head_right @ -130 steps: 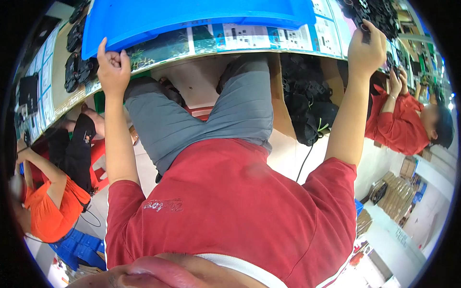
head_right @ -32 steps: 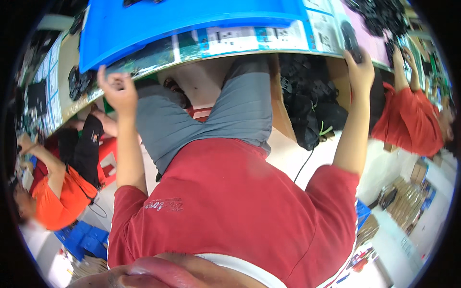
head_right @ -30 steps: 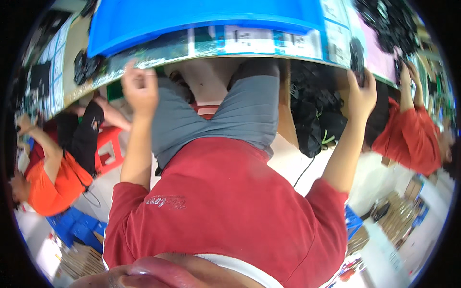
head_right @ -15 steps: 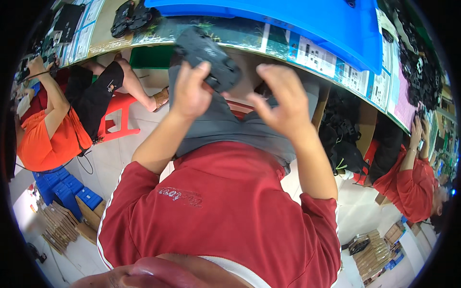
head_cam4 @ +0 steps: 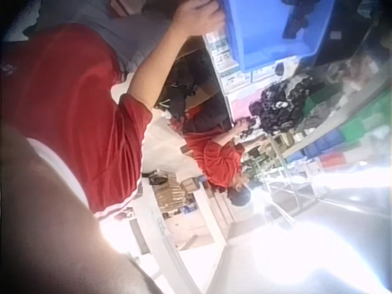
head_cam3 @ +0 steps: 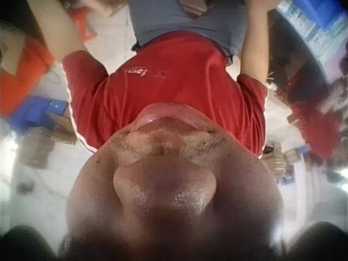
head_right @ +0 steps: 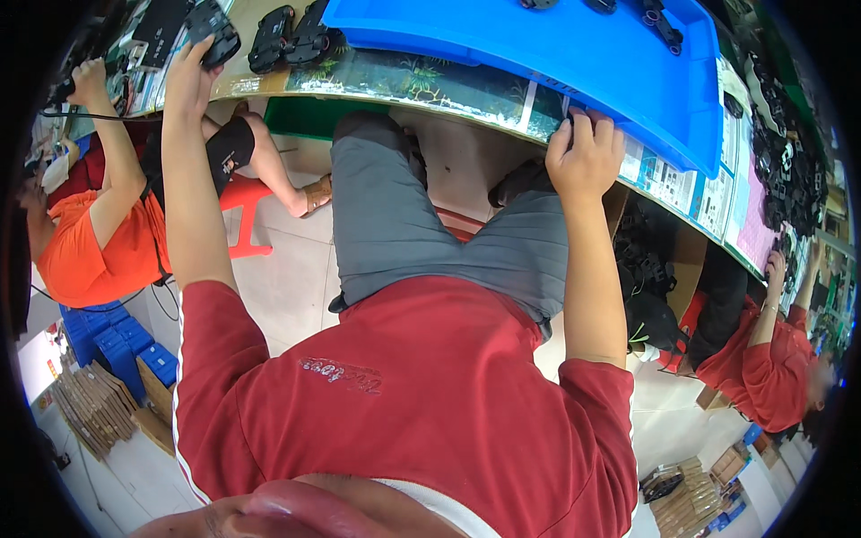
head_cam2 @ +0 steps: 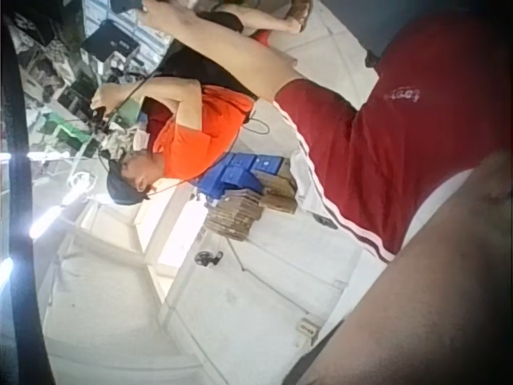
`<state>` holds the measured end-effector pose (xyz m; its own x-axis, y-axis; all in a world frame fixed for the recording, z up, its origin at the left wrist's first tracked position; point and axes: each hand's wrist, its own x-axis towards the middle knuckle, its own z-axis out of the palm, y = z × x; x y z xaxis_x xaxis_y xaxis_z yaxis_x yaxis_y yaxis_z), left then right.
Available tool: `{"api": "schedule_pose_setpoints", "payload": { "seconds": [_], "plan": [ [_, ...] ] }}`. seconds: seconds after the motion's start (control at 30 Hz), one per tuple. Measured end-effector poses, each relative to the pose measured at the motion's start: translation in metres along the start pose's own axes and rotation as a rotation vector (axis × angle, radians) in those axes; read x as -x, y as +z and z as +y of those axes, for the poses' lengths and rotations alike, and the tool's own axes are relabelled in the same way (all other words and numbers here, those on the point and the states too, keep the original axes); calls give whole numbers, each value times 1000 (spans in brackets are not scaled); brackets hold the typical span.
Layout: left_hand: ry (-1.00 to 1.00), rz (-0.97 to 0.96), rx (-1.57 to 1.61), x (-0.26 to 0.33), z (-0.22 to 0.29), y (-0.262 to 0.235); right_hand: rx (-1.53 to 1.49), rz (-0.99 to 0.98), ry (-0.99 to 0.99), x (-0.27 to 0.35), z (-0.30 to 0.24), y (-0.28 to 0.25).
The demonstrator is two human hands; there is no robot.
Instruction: Assembling and inspecting small plastic automotive components on a factory production line.
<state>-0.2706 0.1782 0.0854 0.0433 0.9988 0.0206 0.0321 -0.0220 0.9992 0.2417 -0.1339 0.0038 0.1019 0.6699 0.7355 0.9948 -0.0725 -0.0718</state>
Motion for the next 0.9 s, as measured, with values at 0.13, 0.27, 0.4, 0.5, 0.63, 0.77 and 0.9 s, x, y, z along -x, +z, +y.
{"api": "schedule_pose_setpoints", "payload": {
  "seconds": [0.13, 0.27, 0.4, 0.5, 0.63, 0.77, 0.9],
  "plan": [
    [-90, -182, -6, -95, -20, 18, 31, -8, -1, 0, 2, -1],
    [-182, -302, -138, -152, -35, 58, -3, 14, 16, -2, 1, -2],
    [-265, -257, -303, -170, -38, 89, 23, -29, 53, 0, 1, -3],
    [-303, -315, -335, -169, -43, 98, 27, -7, 50, 1, 2, -2],
    [104, -164, -1050, -162, -37, 106, 43, 25, 37, 2, 2, 1],
    [559, 11, -803, -60, 27, 170, 76, 26, 38, 6, 6, 2],
    [655, 8, -660, 30, 42, 204, 36, 55, 23, 2, 3, 3]
  ]
}}
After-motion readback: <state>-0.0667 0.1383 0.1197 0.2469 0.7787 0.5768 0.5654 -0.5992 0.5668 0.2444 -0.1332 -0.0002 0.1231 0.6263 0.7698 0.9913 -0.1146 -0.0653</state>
